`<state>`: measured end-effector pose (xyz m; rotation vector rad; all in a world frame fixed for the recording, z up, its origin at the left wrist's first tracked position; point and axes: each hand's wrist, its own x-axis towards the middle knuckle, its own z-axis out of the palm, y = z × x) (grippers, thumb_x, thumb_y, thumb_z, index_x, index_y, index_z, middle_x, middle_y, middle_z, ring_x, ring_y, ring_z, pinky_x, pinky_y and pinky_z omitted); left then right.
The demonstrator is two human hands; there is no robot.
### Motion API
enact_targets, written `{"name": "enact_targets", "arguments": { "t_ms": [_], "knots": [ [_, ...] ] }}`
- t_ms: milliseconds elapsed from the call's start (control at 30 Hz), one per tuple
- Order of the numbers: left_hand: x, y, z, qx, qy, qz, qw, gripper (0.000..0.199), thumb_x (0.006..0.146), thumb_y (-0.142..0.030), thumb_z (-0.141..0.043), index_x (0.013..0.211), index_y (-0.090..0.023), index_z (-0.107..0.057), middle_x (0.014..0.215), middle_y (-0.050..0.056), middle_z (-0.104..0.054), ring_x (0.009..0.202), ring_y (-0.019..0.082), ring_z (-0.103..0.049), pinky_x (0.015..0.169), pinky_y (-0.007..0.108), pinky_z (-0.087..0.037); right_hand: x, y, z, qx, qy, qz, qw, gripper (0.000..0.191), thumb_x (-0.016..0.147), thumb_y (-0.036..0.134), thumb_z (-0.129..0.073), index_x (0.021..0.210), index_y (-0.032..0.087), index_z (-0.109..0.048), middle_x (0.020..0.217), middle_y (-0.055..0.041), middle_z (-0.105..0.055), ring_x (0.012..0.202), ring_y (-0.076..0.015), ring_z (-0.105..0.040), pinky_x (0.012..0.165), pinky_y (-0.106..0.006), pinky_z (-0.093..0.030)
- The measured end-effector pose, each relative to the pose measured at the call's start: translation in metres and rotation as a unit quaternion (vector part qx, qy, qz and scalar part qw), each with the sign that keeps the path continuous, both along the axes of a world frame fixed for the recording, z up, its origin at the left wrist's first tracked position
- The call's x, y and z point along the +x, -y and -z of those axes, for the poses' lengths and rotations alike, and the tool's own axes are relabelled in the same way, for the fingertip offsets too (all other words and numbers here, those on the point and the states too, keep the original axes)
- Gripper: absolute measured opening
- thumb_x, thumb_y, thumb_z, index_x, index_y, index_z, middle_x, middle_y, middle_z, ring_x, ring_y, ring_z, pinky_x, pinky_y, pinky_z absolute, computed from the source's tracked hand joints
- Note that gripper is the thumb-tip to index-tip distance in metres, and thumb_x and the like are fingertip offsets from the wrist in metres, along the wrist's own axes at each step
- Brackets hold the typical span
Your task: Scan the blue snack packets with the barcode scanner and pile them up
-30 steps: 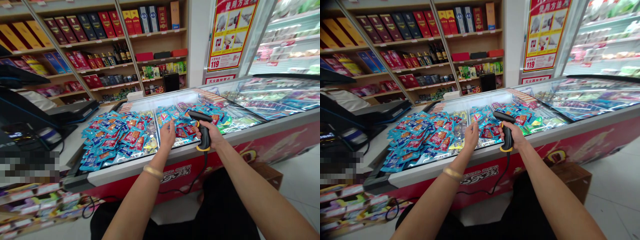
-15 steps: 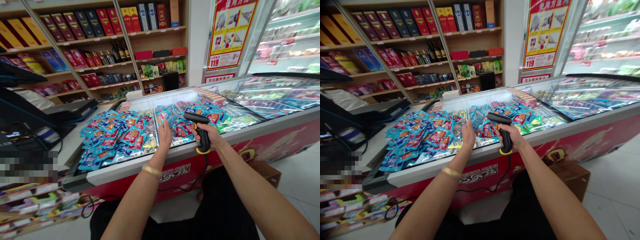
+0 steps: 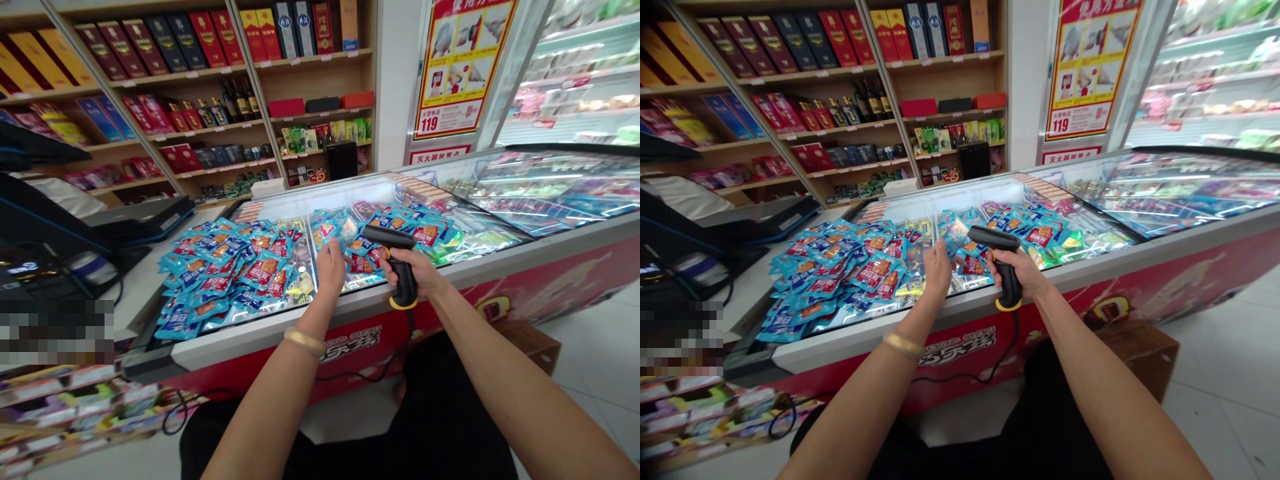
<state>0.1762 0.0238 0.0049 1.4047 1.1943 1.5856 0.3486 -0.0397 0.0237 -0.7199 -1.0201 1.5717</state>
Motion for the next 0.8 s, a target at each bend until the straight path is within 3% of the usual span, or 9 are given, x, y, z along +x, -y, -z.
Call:
{"name": "enact_targets", "arguments": {
  "t_ms": [100, 200, 300, 400, 567, 667, 800],
  "knots": [
    [0.0, 0.002, 0.0, 0.013, -0.041, -0.01, 0.999, 0.056, 0.096, -0.056, -0.035, 0.059, -0.021, -0.059, 0.046, 0.002, -0.057, 0.054, 0.018, -0.06, 0.058, 0.029, -0.047, 0.001, 0.001, 0.0, -0.007, -0.003, 0.007, 1.0, 0.035, 0.066, 0.042, -0.08, 0.08, 0.016, -0.062, 0.061, 0.0019, -0.058, 0.043, -0.0078, -0.049, 0.04, -0.02, -0.043],
    [-0.008, 0.007, -0.003, 0.051, -0.088, -0.026, 0.994, 0.054, 0.098, -0.053, -0.033, 0.085, -0.017, -0.071, 0.066, 0.007, -0.07, 0.069, 0.021, -0.068, 0.07, 0.033, -0.053, -0.004, 0.003, -0.001, -0.002, -0.009, 0.023, 1.0, 0.032, 0.069, 0.041, -0.077, 0.082, 0.016, -0.062, 0.062, 0.0016, -0.059, 0.044, -0.0081, -0.049, 0.041, -0.021, -0.044],
    [-0.036, 0.014, -0.008, 0.147, -0.16, -0.059, 0.974, 0.051, 0.099, -0.049, -0.033, 0.116, -0.017, -0.069, 0.108, 0.012, -0.073, 0.099, 0.023, -0.068, 0.089, 0.038, -0.052, -0.02, 0.003, -0.001, 0.002, -0.014, 0.034, 0.999, 0.029, 0.071, 0.04, -0.076, 0.082, 0.017, -0.062, 0.062, 0.0014, -0.059, 0.044, -0.0083, -0.05, 0.04, -0.02, -0.043],
    [-0.081, 0.021, -0.016, 0.202, -0.277, -0.124, 0.931, 0.049, 0.098, -0.044, -0.036, 0.126, -0.017, -0.064, 0.125, 0.015, -0.066, 0.117, 0.024, -0.061, 0.102, 0.042, -0.046, -0.049, 0.001, -0.003, -0.002, -0.021, 0.034, 0.999, 0.03, 0.069, 0.04, -0.077, 0.08, 0.016, -0.062, 0.06, 0.0017, -0.059, 0.043, -0.0078, -0.05, 0.039, -0.019, -0.042],
    [-0.142, 0.037, -0.021, 0.106, -0.468, -0.27, 0.835, 0.045, 0.095, -0.038, -0.043, 0.132, -0.023, -0.063, 0.142, 0.015, -0.057, 0.133, 0.035, -0.048, 0.113, 0.059, -0.03, -0.097, -0.006, -0.005, -0.02, -0.045, -0.009, 0.999, 0.029, 0.067, 0.039, -0.078, 0.077, 0.016, -0.063, 0.058, 0.0016, -0.06, 0.043, -0.008, -0.05, 0.04, -0.019, -0.043],
    [-0.153, 0.047, -0.016, 0.05, -0.561, -0.25, 0.788, 0.046, 0.092, -0.041, -0.048, 0.133, -0.026, -0.062, 0.149, 0.013, -0.051, 0.145, 0.04, -0.032, 0.117, 0.068, -0.01, -0.111, -0.007, -0.004, -0.027, -0.046, -0.034, 0.998, 0.027, 0.069, 0.038, -0.077, 0.078, 0.017, -0.063, 0.059, 0.0014, -0.061, 0.044, -0.0081, -0.051, 0.04, -0.019, -0.044],
    [-0.152, 0.052, -0.01, 0.045, -0.585, -0.234, 0.775, 0.053, 0.093, -0.041, -0.043, 0.143, -0.025, -0.053, 0.154, 0.012, -0.044, 0.149, 0.039, -0.024, 0.117, 0.071, 0.0, -0.114, -0.007, -0.004, -0.041, -0.047, -0.04, 0.997, 0.025, 0.068, 0.036, -0.077, 0.077, 0.017, -0.064, 0.058, 0.0014, -0.06, 0.042, -0.0083, -0.051, 0.04, -0.02, -0.044]
  ]
}}
